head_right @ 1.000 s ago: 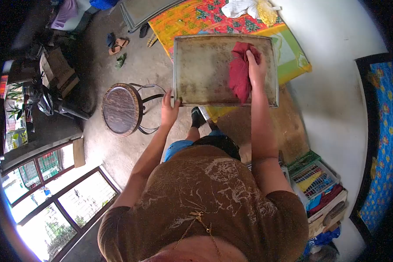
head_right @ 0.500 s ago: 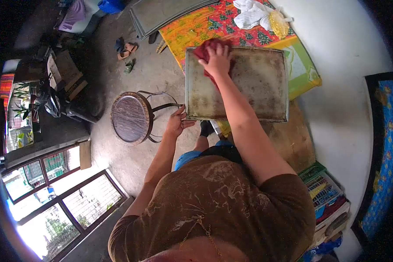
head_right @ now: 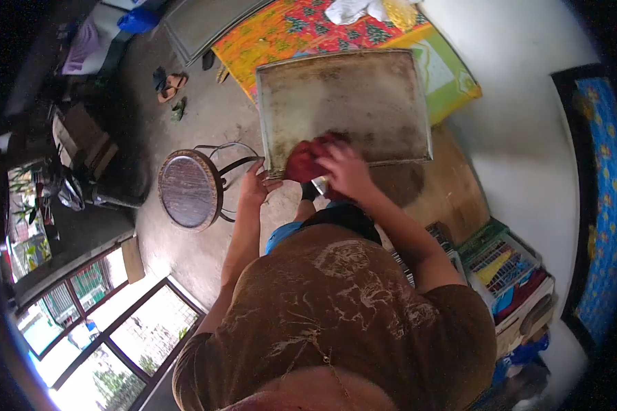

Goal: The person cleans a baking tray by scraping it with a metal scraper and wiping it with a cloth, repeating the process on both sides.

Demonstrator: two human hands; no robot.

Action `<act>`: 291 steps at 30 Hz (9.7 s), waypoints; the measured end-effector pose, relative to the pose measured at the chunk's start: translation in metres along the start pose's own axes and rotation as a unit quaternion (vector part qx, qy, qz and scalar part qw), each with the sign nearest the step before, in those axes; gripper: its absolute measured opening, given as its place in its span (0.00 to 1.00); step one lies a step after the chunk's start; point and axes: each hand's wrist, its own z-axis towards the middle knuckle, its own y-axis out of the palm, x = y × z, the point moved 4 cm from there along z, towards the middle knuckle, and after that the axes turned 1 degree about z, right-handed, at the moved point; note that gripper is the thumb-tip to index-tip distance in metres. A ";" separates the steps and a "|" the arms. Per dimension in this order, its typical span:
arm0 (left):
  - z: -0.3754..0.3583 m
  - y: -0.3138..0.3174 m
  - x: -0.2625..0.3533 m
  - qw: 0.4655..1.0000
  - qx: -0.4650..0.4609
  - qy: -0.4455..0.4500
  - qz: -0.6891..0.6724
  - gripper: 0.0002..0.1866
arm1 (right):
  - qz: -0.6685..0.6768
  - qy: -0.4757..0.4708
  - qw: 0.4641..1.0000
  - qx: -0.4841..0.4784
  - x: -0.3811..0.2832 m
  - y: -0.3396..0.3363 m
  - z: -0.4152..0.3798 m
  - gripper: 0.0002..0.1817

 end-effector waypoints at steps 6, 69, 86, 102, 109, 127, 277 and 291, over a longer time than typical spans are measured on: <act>0.016 -0.017 -0.002 0.994 0.000 0.038 0.099 0.28 | -0.237 0.342 0.897 0.150 0.179 -0.116 -0.094 0.27; -0.057 0.080 -0.001 0.470 0.108 0.447 0.753 0.41 | 0.072 0.505 0.815 0.274 0.272 -0.066 -0.234 0.27; -0.108 0.120 0.041 0.271 0.091 0.660 0.695 0.23 | 0.783 0.271 0.499 0.254 0.121 -0.151 -0.137 0.30; -0.148 0.169 0.289 0.618 0.144 0.508 0.582 0.16 | 0.480 0.026 0.630 0.610 0.096 -0.325 -0.065 0.22; -0.071 0.108 0.254 0.711 0.090 0.439 0.542 0.09 | 0.219 0.056 0.680 0.697 0.180 -0.369 0.040 0.39; 0.094 -0.019 0.178 0.872 0.164 0.342 0.309 0.16 | -0.088 0.532 0.838 0.078 0.173 -0.112 0.052 0.45; 0.022 -0.024 0.040 0.987 -0.075 0.124 0.067 0.25 | -0.190 -0.359 0.909 -0.092 -0.074 0.065 0.175 0.09; 0.018 -0.022 0.032 0.966 -0.020 0.192 0.172 0.35 | -0.188 0.084 0.976 0.071 0.045 -0.009 0.190 0.19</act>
